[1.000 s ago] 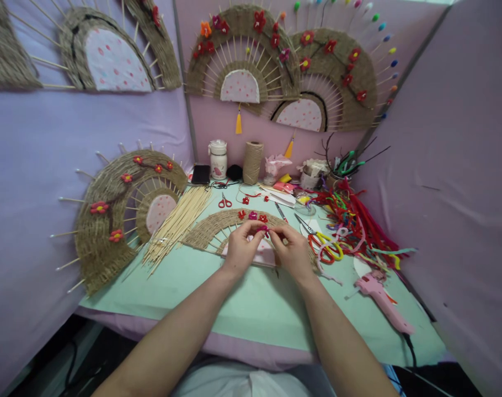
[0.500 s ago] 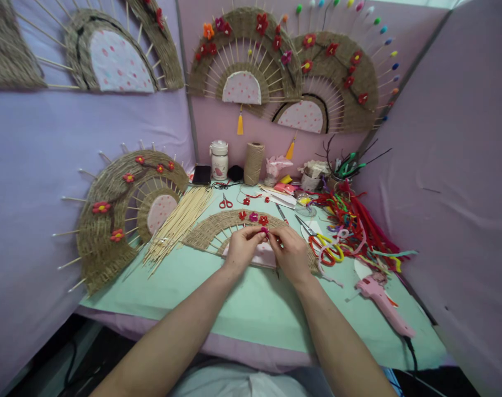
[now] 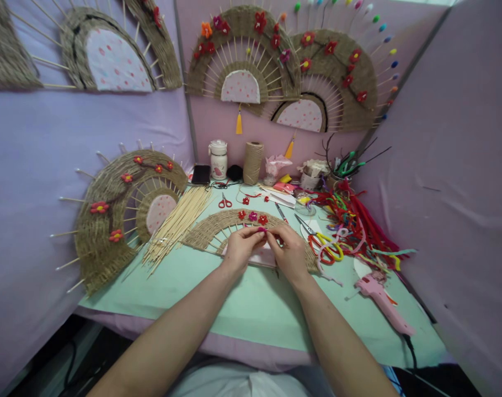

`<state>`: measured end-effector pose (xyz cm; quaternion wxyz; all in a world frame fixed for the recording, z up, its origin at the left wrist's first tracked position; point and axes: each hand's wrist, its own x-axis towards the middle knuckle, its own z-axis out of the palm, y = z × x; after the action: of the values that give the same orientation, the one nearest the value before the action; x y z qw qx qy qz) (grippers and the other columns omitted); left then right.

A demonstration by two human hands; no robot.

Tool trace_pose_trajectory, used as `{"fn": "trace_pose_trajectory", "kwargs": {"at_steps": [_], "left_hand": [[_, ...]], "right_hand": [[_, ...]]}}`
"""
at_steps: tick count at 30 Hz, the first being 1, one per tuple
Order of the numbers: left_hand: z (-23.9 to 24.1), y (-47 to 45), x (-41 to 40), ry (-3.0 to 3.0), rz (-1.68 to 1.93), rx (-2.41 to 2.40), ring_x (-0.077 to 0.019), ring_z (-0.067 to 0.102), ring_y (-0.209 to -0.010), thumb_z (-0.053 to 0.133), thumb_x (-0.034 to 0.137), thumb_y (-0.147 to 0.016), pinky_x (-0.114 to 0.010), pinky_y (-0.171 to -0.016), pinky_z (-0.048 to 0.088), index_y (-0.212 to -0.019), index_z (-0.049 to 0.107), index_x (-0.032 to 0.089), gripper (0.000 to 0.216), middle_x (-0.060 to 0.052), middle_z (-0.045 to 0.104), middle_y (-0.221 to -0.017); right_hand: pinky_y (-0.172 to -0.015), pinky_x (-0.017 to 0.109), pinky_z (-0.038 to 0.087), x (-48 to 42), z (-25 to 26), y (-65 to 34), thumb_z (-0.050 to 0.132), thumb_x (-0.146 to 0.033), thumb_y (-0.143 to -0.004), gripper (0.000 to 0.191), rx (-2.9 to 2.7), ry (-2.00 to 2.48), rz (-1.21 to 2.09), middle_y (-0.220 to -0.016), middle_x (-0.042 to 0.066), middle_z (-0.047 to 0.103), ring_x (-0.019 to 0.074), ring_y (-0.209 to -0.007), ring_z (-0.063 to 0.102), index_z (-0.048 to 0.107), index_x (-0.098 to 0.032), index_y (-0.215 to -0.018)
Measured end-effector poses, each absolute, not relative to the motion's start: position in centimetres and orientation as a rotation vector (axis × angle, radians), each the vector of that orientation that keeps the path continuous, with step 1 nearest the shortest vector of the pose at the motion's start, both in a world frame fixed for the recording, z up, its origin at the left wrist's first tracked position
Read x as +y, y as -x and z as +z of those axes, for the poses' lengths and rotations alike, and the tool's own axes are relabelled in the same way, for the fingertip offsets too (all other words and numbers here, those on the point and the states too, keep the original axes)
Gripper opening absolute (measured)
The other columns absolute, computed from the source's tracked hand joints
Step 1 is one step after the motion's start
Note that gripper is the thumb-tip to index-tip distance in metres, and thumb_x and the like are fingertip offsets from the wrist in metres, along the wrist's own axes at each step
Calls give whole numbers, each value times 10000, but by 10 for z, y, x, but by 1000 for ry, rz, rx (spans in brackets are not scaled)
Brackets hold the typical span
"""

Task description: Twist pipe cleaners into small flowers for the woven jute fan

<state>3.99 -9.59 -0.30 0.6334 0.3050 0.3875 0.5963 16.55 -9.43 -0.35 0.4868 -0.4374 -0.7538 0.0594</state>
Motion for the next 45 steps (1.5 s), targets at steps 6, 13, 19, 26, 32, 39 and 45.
{"fn": "trace_pose_trajectory", "kwargs": {"at_steps": [6,13,19,26,32,39,45], "left_hand": [[-5,-40,-93,-748,1416,949,-121,607,-670,785,238,-514,-290,-733,501,-730,708,124,256,-52,684,-720],[-6,-39,-92,-700,1370,920,-116,595,-669,776,226,-523,-276,-724,484,-733,710,118,246,-60,679,-729],[-5,-36,-91,-916,1401,1048,-147,609,-694,736,211,-562,-306,-748,477,-708,712,137,165,-55,685,-717],[-4,-31,-88,-885,1343,1042,-138,610,-696,723,227,-602,-242,-652,454,-761,702,134,185,-57,684,-720],[-2,-29,-87,-607,1327,807,-53,542,-600,764,145,-562,-151,-537,394,-742,666,108,208,-24,640,-708],[-1,-25,-85,-460,1166,636,-32,532,-579,674,10,-645,-103,-529,426,-687,632,70,85,-29,607,-670],[-1,-25,-86,-447,1147,674,-35,542,-569,637,21,-699,-106,-532,451,-709,620,90,72,-26,603,-681]], "right_hand": [[-644,283,403,-95,-2,-163,503,-245,-835,142,-1784,1131,210,-697,17,589,157,-678,518,571,-201,-718],[-634,276,387,-94,-4,-164,502,-245,-842,144,-1809,1124,207,-715,20,584,157,-695,509,570,-196,-726],[-675,292,386,-93,-6,-166,501,-236,-837,141,-1850,1124,165,-714,25,586,171,-730,510,566,-195,-719],[-651,275,411,-93,-3,-166,491,-332,-841,194,-1731,1193,492,-761,34,631,158,-691,540,602,-183,-788],[-569,251,403,-93,-3,-165,548,-387,-778,227,-1591,1201,769,-714,23,626,138,-604,523,622,-174,-758],[-446,234,325,-92,-2,-170,575,-441,-733,243,-1460,1182,1116,-559,-40,539,97,-434,429,605,-200,-752],[-490,232,353,-90,-2,-173,576,-404,-744,203,-1517,1187,1072,-515,-44,517,114,-481,463,598,-203,-725]]}}
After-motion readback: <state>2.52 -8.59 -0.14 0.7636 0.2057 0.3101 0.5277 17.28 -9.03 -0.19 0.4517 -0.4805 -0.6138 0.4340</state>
